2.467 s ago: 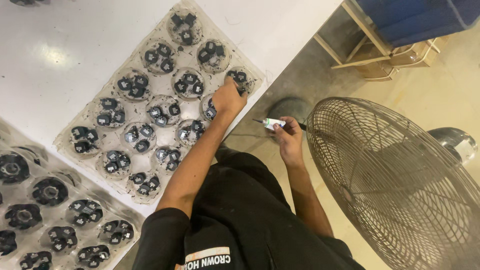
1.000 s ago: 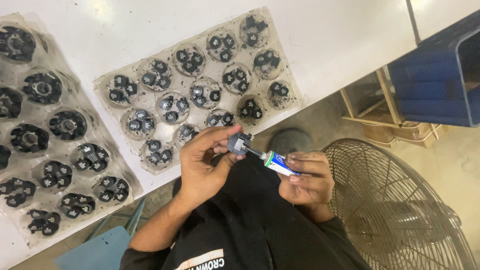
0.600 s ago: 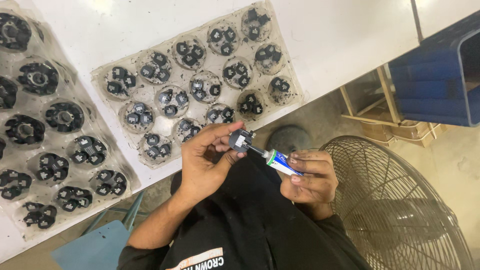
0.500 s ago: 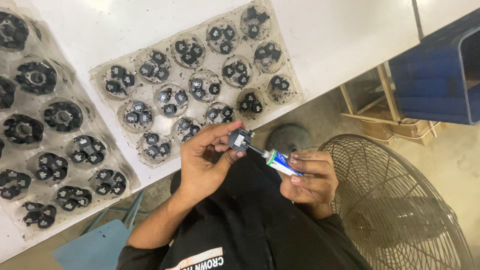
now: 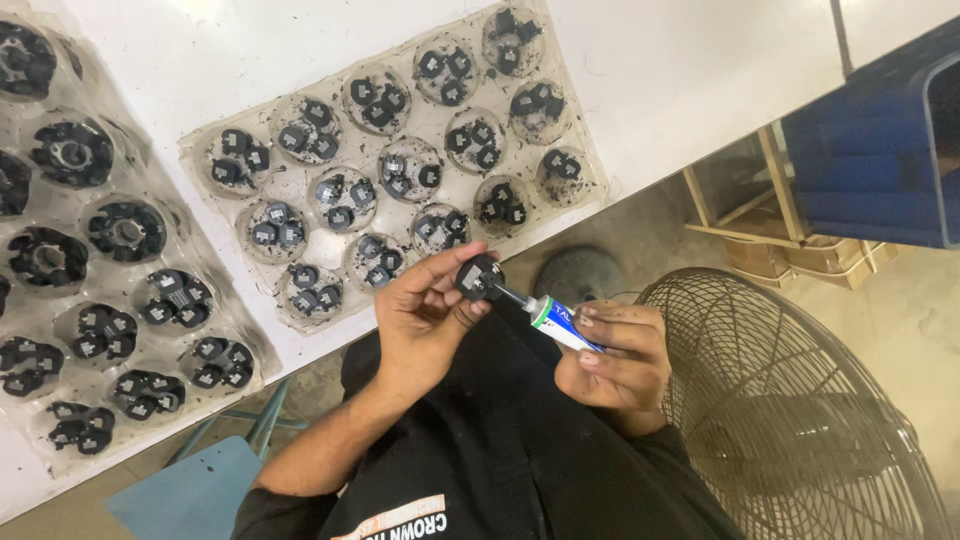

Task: The person repeatedly picks small black mechanical parts from a plastic tray, applies adhesive from a tube to specific points on each part, and places them back into the tray. The person briefly wipes the tube tip with a cloth before continuing the same process on additional parts.

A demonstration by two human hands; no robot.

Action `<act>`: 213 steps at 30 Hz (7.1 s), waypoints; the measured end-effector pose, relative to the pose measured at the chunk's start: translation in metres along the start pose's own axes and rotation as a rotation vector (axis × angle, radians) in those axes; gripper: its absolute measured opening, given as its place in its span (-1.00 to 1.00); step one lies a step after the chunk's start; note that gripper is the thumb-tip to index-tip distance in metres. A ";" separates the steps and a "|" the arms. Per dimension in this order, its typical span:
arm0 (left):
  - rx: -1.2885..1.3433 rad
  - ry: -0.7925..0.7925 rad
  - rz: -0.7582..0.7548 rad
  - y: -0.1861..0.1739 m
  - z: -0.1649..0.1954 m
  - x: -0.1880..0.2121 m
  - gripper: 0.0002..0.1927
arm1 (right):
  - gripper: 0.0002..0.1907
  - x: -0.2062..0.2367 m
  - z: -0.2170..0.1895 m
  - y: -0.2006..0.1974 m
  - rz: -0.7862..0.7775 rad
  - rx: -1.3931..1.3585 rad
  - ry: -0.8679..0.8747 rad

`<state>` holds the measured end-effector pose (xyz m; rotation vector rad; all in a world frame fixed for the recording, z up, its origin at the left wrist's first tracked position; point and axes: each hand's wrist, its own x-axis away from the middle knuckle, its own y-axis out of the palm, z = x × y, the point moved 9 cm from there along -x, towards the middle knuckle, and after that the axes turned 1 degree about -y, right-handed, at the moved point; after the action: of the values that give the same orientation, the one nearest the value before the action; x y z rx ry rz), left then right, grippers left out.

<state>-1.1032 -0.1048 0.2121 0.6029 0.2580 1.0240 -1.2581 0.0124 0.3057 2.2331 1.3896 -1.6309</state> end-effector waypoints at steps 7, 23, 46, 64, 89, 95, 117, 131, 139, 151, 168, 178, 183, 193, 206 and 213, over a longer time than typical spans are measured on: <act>0.152 -0.104 -0.149 0.008 -0.020 0.008 -0.49 | -0.67 0.005 0.011 -0.005 0.122 -0.033 0.037; 0.199 -0.161 -0.162 0.008 -0.032 0.001 -0.49 | -0.67 0.006 0.025 0.001 0.046 -0.105 0.029; -0.755 -0.064 -0.023 -0.039 -0.162 -0.149 -0.53 | -0.67 0.040 0.086 -0.086 0.586 0.152 0.296; -1.684 0.297 -1.056 0.066 -0.341 -0.222 -0.69 | -0.66 0.075 0.104 -0.116 0.649 0.131 0.435; -0.311 -0.125 -0.243 0.024 -0.157 -0.195 -0.58 | -0.65 0.098 0.113 -0.100 0.755 -0.173 0.573; -0.321 -0.094 -0.119 0.012 -0.071 -0.100 -0.48 | -0.61 0.067 0.097 -0.048 0.523 -0.347 0.615; -0.424 0.073 -0.027 0.005 0.039 -0.009 -0.50 | -0.67 0.021 0.007 0.003 0.110 -0.007 0.059; -0.321 0.006 -0.043 -0.001 0.031 -0.002 -0.47 | -0.71 0.019 -0.004 0.002 0.070 -0.053 -0.009; -0.313 0.013 -0.023 -0.005 0.025 0.000 -0.46 | -0.72 0.022 -0.004 0.003 0.070 -0.045 0.016; 0.192 -0.144 -0.051 -0.002 -0.039 0.005 -0.54 | -0.66 0.013 -0.008 0.010 0.027 0.032 0.046; 0.220 -0.117 -0.214 0.005 -0.050 0.013 -0.58 | -0.63 0.029 0.013 0.002 0.101 -0.038 0.086; 0.240 -0.200 -0.193 0.008 -0.055 0.007 -0.49 | -0.63 0.031 0.020 -0.001 0.113 -0.032 0.097; 0.295 -0.253 -0.196 0.011 -0.052 0.004 -0.42 | -0.60 0.024 0.018 0.001 0.093 -0.030 0.106; 0.201 -0.263 0.017 -0.032 -0.118 -0.043 -0.63 | -0.70 0.011 0.027 -0.010 0.185 0.143 0.140; -1.320 0.086 -0.215 0.000 -0.227 -0.202 -0.65 | -0.67 0.057 0.070 -0.085 0.483 0.276 0.372; -1.672 0.288 -0.444 0.039 -0.295 -0.229 -0.78 | -0.68 0.068 0.080 -0.092 0.472 0.263 0.436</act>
<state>-1.3868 -0.1842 -0.0210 -1.0780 -0.2485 0.5818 -1.3762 0.0696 0.2579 2.9041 0.6216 -1.2742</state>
